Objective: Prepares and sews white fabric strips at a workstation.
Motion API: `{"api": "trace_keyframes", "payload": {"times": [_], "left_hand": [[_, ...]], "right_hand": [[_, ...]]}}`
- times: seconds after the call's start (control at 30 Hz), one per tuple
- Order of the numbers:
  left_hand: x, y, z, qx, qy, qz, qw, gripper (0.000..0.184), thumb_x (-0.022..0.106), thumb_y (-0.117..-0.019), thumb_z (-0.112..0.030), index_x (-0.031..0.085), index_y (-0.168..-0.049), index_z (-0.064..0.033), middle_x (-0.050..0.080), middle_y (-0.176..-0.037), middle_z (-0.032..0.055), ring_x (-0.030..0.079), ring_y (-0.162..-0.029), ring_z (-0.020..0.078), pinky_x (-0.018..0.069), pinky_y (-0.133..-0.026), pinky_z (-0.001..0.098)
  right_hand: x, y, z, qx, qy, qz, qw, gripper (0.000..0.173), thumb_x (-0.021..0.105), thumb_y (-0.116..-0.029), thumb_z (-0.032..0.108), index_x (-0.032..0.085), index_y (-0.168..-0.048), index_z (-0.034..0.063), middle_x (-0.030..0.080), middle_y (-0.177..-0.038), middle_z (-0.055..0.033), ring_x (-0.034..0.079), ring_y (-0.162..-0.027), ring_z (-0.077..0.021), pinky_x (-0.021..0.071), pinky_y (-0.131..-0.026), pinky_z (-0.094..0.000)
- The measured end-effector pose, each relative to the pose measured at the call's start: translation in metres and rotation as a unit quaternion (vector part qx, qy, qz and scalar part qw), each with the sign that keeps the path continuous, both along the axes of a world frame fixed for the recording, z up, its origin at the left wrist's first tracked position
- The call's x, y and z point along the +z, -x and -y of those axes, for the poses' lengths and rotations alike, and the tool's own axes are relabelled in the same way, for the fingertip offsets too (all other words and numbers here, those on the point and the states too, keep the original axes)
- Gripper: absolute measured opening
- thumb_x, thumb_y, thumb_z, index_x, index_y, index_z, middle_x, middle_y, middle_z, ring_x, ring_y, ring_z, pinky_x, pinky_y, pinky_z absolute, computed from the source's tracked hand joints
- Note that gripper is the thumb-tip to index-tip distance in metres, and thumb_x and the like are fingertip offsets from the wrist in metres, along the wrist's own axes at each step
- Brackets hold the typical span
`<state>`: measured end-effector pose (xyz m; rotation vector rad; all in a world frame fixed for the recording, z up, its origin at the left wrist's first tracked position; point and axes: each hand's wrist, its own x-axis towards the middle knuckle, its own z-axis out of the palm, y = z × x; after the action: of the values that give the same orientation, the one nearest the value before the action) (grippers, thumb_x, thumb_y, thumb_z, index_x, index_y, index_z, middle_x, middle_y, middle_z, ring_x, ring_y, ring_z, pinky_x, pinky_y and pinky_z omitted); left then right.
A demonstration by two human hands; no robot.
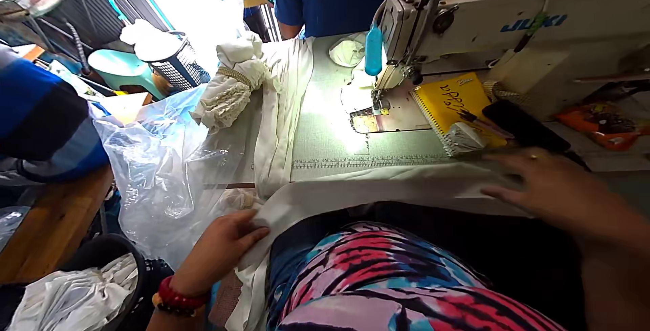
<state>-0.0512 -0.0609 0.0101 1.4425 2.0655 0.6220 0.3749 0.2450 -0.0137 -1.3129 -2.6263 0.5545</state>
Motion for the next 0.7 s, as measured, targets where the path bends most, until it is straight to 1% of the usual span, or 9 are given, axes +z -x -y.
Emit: {"api": "trace_keyframes", "payload": {"times": [0.1, 0.17, 0.23, 0.3, 0.33, 0.4, 0.53, 0.6, 0.7], "left_hand": [[0.016, -0.045, -0.026, -0.194, -0.098, -0.091, 0.972, 0.015, 0.074, -0.0888, -0.022, 0.072, -0.09, -0.0076, 0.071, -0.078, 0.0067, 0.071, -0.074, 0.0223, 0.0599, -0.068, 0.0465], [0.022, -0.07, -0.046, -0.26, -0.132, -0.084, 0.953, 0.016, 0.074, -0.0889, -0.026, 0.07, -0.088, -0.0099, 0.067, -0.074, 0.0045, 0.068, -0.069, 0.02, 0.0584, -0.063, 0.0417], [0.024, -0.078, -0.059, -0.252, -0.159, -0.03, 0.954, 0.019, 0.072, -0.0919, -0.026, 0.071, -0.096, -0.0082, 0.07, -0.083, 0.0028, 0.068, -0.076, 0.0124, 0.058, -0.07, 0.0332], [0.02, -0.071, -0.062, -0.18, -0.201, 0.063, 0.961, 0.02, 0.07, -0.0949, -0.022, 0.072, -0.105, -0.0054, 0.073, -0.093, -0.0006, 0.068, -0.084, 0.0017, 0.0577, -0.077, 0.0218], [0.013, -0.065, -0.061, -0.134, -0.229, 0.126, 0.956, 0.017, 0.069, -0.0964, -0.019, 0.07, -0.105, -0.0048, 0.073, -0.092, -0.003, 0.068, -0.083, -0.0008, 0.0582, -0.076, 0.0192], [-0.006, -0.051, -0.055, -0.041, -0.274, 0.25, 0.928, 0.009, 0.066, -0.0987, -0.016, 0.069, -0.105, -0.0101, 0.071, -0.088, -0.0081, 0.067, -0.076, -0.0009, 0.0579, -0.07, 0.0185], [-0.033, -0.043, -0.047, 0.101, -0.268, 0.376, 0.881, 0.009, 0.058, -0.1031, -0.016, 0.067, -0.104, -0.0132, 0.07, -0.084, -0.0062, 0.068, -0.075, 0.0054, 0.0595, -0.073, 0.0231], [-0.041, -0.047, -0.05, 0.139, -0.27, 0.335, 0.892, 0.012, 0.052, -0.1038, -0.011, 0.063, -0.109, -0.0083, 0.069, -0.087, -0.0053, 0.069, -0.076, 0.0056, 0.06, -0.074, 0.0234], [-0.06, -0.042, -0.059, 0.16, -0.283, 0.123, 0.938, 0.022, 0.057, -0.0992, -0.014, 0.062, -0.114, 0.0014, 0.067, -0.094, -0.0006, 0.066, -0.081, 0.0022, 0.0567, -0.075, 0.0198]], "right_hand": [[0.015, 0.076, 0.051, 0.215, 0.036, -0.139, 0.966, 0.07, 0.08, -0.0859, 0.031, 0.055, -0.145, 0.0042, 0.061, -0.14, -0.0201, 0.06, -0.126, -0.0374, 0.0498, -0.103, -0.0584], [0.009, 0.126, 0.083, 0.352, 0.139, -0.252, 0.891, 0.079, 0.077, -0.0868, 0.034, 0.045, -0.153, 0.0057, 0.058, -0.147, -0.0089, 0.054, -0.136, -0.0183, 0.0461, -0.114, -0.0415], [0.005, 0.16, 0.108, 0.404, 0.212, -0.318, 0.831, 0.071, 0.076, -0.0905, 0.027, 0.047, -0.149, -0.0012, 0.065, -0.135, -0.0118, 0.061, -0.126, -0.0125, 0.0494, -0.108, -0.0322], [0.005, 0.175, 0.117, 0.359, 0.266, -0.345, 0.825, 0.039, 0.07, -0.0954, 0.019, 0.062, -0.126, -0.0039, 0.071, -0.105, -0.0085, 0.067, -0.096, -0.0038, 0.0555, -0.087, -0.0211], [0.005, 0.178, 0.116, 0.329, 0.288, -0.345, 0.83, 0.024, 0.066, -0.097, 0.016, 0.066, -0.112, -0.0032, 0.068, -0.093, -0.006, 0.063, -0.084, -0.0017, 0.053, -0.077, -0.0184], [0.004, 0.18, 0.108, 0.289, 0.342, -0.342, 0.826, 0.016, 0.061, -0.1, 0.016, 0.067, -0.101, 0.0005, 0.066, -0.087, -0.0003, 0.062, -0.079, 0.0013, 0.0524, -0.073, -0.0174], [0.0, 0.183, 0.097, 0.217, 0.44, -0.375, 0.787, 0.013, 0.06, -0.0995, 0.012, 0.067, -0.108, 0.0038, 0.07, -0.093, 0.0031, 0.067, -0.085, -0.0011, 0.0578, -0.079, -0.0225], [0.0, 0.185, 0.095, 0.191, 0.467, -0.389, 0.771, 0.013, 0.06, -0.0984, 0.009, 0.066, -0.109, 0.0043, 0.071, -0.093, 0.0031, 0.068, -0.086, -0.0025, 0.0584, -0.081, -0.0236], [0.0, 0.182, 0.092, 0.189, 0.467, -0.398, 0.767, 0.015, 0.061, -0.0973, 0.006, 0.066, -0.112, 0.0035, 0.072, -0.097, 0.002, 0.07, -0.089, -0.0037, 0.0595, -0.084, -0.0246]]}}
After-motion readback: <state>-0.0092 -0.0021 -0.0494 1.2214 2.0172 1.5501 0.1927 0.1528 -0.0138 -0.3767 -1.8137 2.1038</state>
